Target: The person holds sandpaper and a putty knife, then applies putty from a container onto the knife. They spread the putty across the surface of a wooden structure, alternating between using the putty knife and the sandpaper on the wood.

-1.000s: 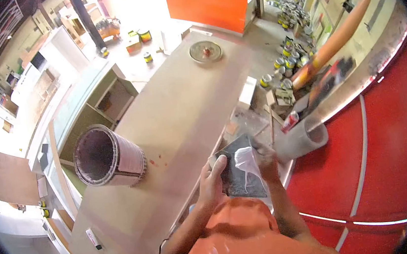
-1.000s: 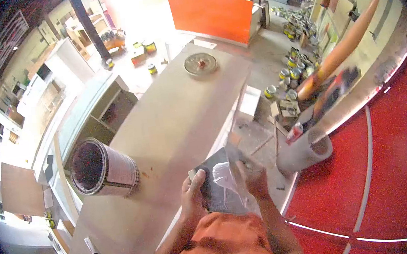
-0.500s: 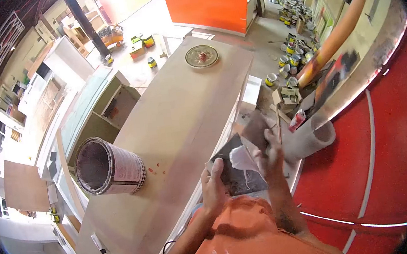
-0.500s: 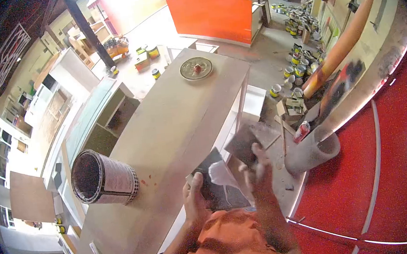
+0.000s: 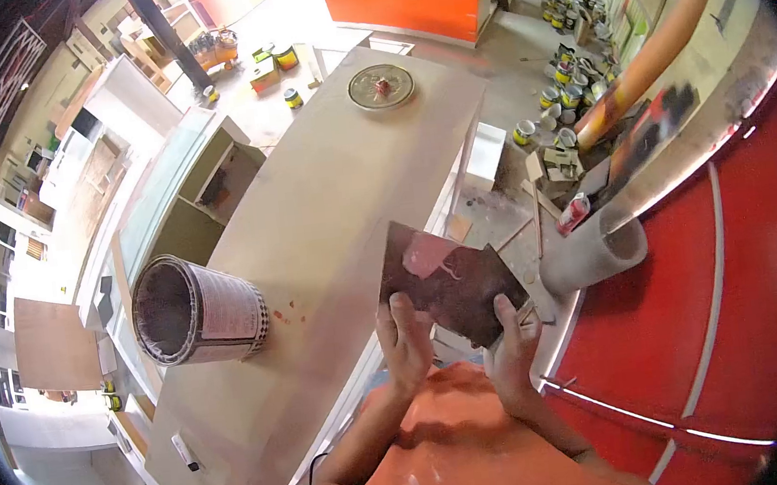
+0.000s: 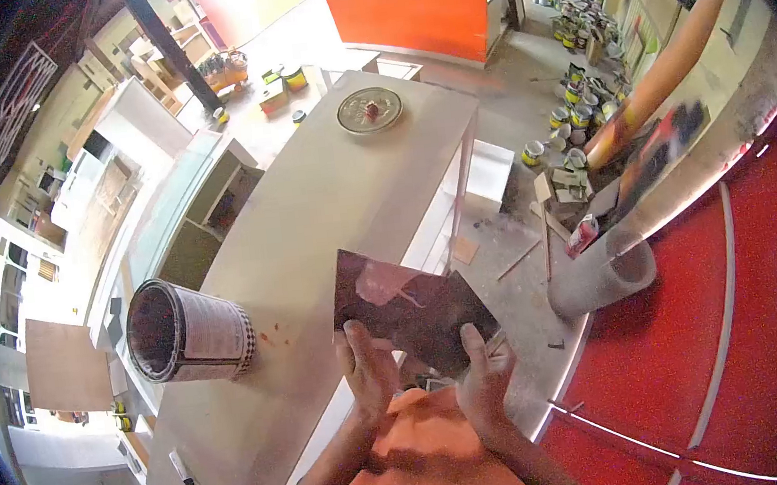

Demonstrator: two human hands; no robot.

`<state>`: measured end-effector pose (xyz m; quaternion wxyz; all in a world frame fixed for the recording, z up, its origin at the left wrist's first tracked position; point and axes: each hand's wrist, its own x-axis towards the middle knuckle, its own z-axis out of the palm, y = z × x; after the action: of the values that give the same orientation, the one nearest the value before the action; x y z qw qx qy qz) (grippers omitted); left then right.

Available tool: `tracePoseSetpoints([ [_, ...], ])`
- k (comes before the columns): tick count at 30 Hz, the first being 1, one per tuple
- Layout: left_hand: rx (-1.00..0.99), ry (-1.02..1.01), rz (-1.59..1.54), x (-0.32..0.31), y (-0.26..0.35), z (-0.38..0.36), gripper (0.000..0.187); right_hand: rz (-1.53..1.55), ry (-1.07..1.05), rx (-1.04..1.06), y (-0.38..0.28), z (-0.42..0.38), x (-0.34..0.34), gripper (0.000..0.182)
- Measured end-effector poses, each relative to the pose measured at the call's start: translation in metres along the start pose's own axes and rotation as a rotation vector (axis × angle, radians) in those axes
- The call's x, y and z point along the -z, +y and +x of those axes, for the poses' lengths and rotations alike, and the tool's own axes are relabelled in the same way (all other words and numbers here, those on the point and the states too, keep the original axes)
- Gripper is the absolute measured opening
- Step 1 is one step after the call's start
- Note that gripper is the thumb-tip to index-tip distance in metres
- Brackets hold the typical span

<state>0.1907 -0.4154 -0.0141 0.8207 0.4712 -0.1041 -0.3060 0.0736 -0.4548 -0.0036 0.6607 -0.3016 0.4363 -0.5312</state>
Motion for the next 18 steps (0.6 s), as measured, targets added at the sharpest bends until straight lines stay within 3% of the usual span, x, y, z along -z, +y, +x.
tracePoseSetpoints([
  [2, -0.139, -0.303, 0.376, 0.028, -0.003, 0.006, 0.033, -0.031, -0.001, 0.043, -0.011, 0.005, -0.009, 0.021],
  [6, -0.184, -0.443, 0.603, -0.005, 0.065, 0.001, 0.033, -0.085, -0.063, 0.015, -0.018, 0.011, -0.018, 0.020],
  [8, 0.008, -0.516, 0.769, 0.003, 0.074, 0.001, 0.035, -0.056, -0.066, 0.017, -0.019, 0.012, -0.022, 0.019],
  [9, 0.002, -0.516, 0.764, 0.006, 0.075, 0.002, 0.035, -0.033, -0.072, 0.055, -0.025, 0.012, -0.027, 0.022],
  [11, -0.256, -0.623, 0.890, 0.016, 0.076, 0.004, 0.036, -0.011, -0.083, 0.099, -0.037, 0.013, -0.037, 0.024],
  [13, -0.168, -0.689, 0.892, 0.026, 0.078, 0.002, 0.034, 0.093, -0.026, 0.143, -0.047, 0.013, -0.041, 0.033],
  [15, -0.296, -0.996, 1.021, 0.027, 0.077, -0.002, 0.032, 0.123, 0.097, 0.185, -0.050, 0.026, -0.036, 0.049],
  [17, -0.256, -0.947, 0.915, 0.040, 0.056, -0.003, 0.034, 0.268, 0.131, 0.287, -0.060, 0.036, -0.037, 0.050],
  [18, 0.083, -0.646, 0.615, 0.043, 0.049, -0.002, 0.032, 0.353, 0.048, 0.360, -0.063, 0.042, -0.030, 0.049],
])
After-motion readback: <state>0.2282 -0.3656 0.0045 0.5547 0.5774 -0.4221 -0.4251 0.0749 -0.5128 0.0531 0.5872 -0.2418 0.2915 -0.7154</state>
